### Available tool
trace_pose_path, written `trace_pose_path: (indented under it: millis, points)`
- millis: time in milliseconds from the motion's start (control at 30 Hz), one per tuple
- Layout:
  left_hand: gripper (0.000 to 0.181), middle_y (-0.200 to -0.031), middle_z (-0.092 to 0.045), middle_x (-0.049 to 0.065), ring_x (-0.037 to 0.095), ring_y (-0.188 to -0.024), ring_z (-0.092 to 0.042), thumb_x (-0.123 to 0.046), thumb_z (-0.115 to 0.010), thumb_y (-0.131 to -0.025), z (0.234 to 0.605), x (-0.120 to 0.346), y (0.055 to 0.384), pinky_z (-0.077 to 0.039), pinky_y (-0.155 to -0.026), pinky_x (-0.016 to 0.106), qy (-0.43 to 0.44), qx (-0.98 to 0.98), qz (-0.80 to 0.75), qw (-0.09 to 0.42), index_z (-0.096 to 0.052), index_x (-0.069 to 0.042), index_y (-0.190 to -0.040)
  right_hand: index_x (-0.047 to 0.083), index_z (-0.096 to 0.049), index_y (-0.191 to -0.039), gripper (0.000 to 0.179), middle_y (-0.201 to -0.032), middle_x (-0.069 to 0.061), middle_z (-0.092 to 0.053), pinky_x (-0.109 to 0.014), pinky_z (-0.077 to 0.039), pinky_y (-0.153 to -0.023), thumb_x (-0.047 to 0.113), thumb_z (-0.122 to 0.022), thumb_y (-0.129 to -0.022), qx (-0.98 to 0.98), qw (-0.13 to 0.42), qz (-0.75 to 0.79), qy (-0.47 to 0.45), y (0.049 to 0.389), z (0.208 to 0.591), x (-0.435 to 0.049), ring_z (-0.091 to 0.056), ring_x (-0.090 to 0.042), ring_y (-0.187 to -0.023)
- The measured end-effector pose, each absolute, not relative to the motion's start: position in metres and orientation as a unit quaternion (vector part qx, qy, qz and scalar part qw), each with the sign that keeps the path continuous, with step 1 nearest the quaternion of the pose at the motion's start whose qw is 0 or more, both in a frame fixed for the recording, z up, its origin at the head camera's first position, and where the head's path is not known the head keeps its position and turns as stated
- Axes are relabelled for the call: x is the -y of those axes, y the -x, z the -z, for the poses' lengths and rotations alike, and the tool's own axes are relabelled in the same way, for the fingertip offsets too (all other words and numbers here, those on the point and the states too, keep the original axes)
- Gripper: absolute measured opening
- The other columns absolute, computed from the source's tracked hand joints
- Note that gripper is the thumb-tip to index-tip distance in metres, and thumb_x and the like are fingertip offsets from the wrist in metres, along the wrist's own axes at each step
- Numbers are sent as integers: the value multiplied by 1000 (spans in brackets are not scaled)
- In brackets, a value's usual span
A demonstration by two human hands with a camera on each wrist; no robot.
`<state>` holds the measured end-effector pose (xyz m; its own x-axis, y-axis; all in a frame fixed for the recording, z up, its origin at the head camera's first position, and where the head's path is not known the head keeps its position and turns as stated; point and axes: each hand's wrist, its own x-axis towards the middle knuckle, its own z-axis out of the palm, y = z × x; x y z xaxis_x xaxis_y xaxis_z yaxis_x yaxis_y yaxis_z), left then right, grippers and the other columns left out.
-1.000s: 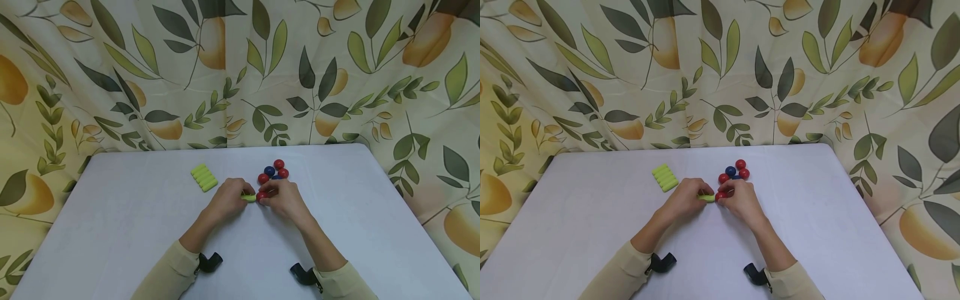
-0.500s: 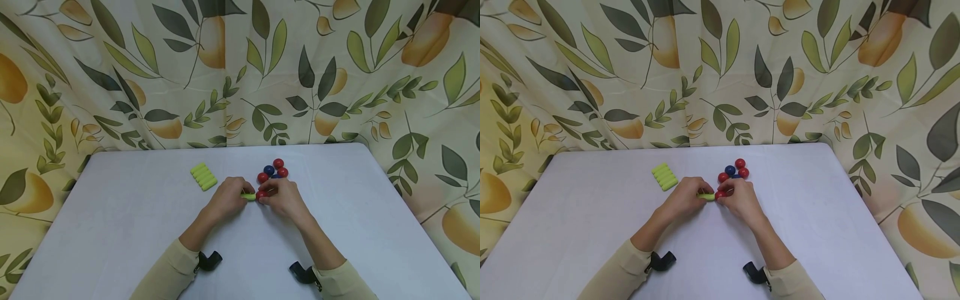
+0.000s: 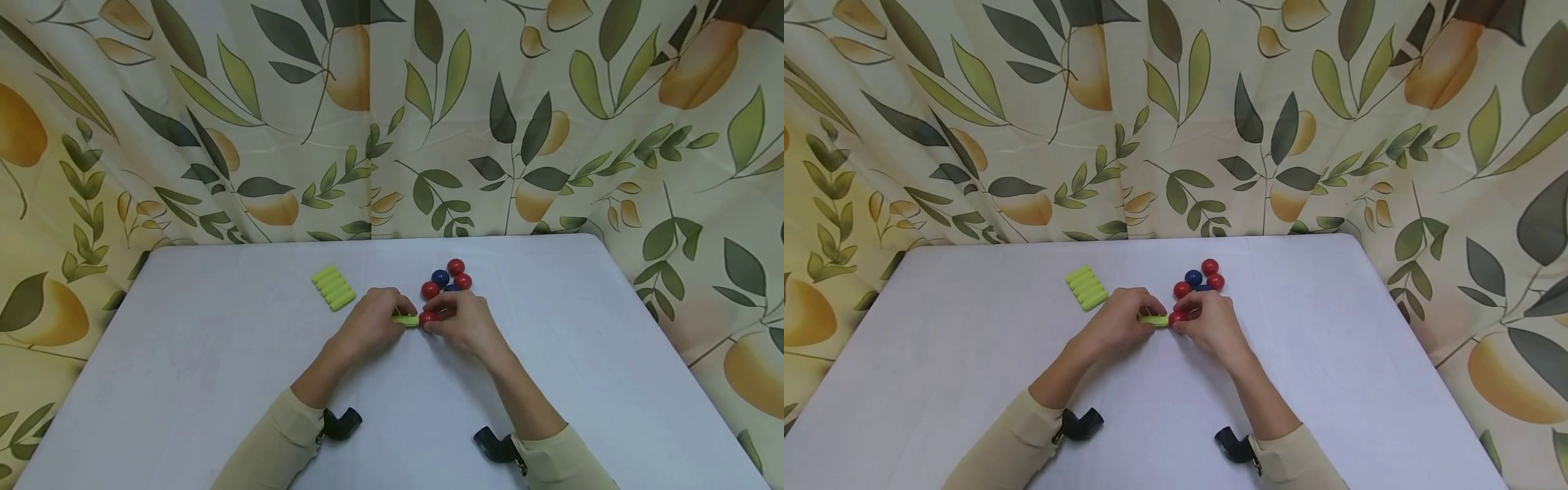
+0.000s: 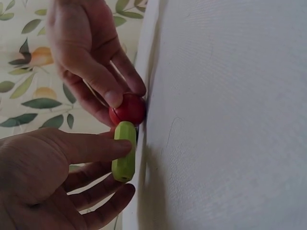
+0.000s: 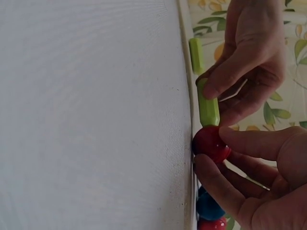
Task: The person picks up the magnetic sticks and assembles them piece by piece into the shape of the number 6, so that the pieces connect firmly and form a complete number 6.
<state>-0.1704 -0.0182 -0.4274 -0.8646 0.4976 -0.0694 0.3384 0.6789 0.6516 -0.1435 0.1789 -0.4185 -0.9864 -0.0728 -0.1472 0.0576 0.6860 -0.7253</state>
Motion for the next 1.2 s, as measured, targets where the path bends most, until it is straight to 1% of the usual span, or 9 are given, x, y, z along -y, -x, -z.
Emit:
trace_pose_path:
  millis: [200, 467, 767, 900, 1000, 1200]
  points:
    - [25, -101, -73, 0, 14, -93, -64, -3, -77, -90, 426, 19, 171, -55, -89, 31, -229, -907, -330, 125, -81, -11, -113, 12, -79, -113, 30, -101, -8, -77, -34, -61, -77, 12, -87, -84, -912, 83, 403, 4, 143, 419, -181, -71, -24, -95]
    - [26, -107, -74, 1, 15, -99, -64, -5, -77, -91, 423, 22, 170, -55, -92, 33, -220, -908, -327, 140, -80, -13, -116, 12, -78, -113, 31, -102, -7, -76, -33, -61, -76, 12, -87, -84, -907, 92, 411, 5, 144, 419, -182, -69, -24, -95]
    - [27, -106, -73, -1, 15, -99, -63, -11, -78, -91, 422, 25, 173, -55, -89, 32, -223, -906, -326, 149, -79, -15, -117, 12, -78, -114, 32, -103, -8, -76, -32, -61, -76, 13, -88, -83, -905, 99, 413, 0, 145, 421, -185, -69, -24, -95]
    - [24, -104, -71, -2, 17, -99, -62, -12, -74, -94, 420, 29, 176, -54, -88, 34, -213, -898, -354, 152, -78, -15, -118, 12, -78, -114, 32, -103, -7, -76, -32, -61, -77, 13, -88, -84, -905, 99, 413, -4, 146, 420, -186, -68, -24, -95]
    - [22, -103, -71, -2, 17, -97, -62, -11, -71, -97, 423, 30, 178, -54, -87, 33, -204, -890, -379, 150, -78, -14, -118, 12, -79, -114, 31, -101, -6, -76, -32, -60, -76, 14, -88, -84, -907, 99, 410, -2, 145, 420, -186, -68, -23, -95]
    - [25, -107, -70, -2, 17, -99, -62, -10, -70, -98, 431, 32, 192, -55, -87, 32, -192, -881, -403, 153, -75, -15, -122, 12, -79, -112, 29, -100, -6, -77, -31, -59, -75, 14, -87, -84, -904, 97, 416, 3, 144, 420, -185, -68, -22, -94]
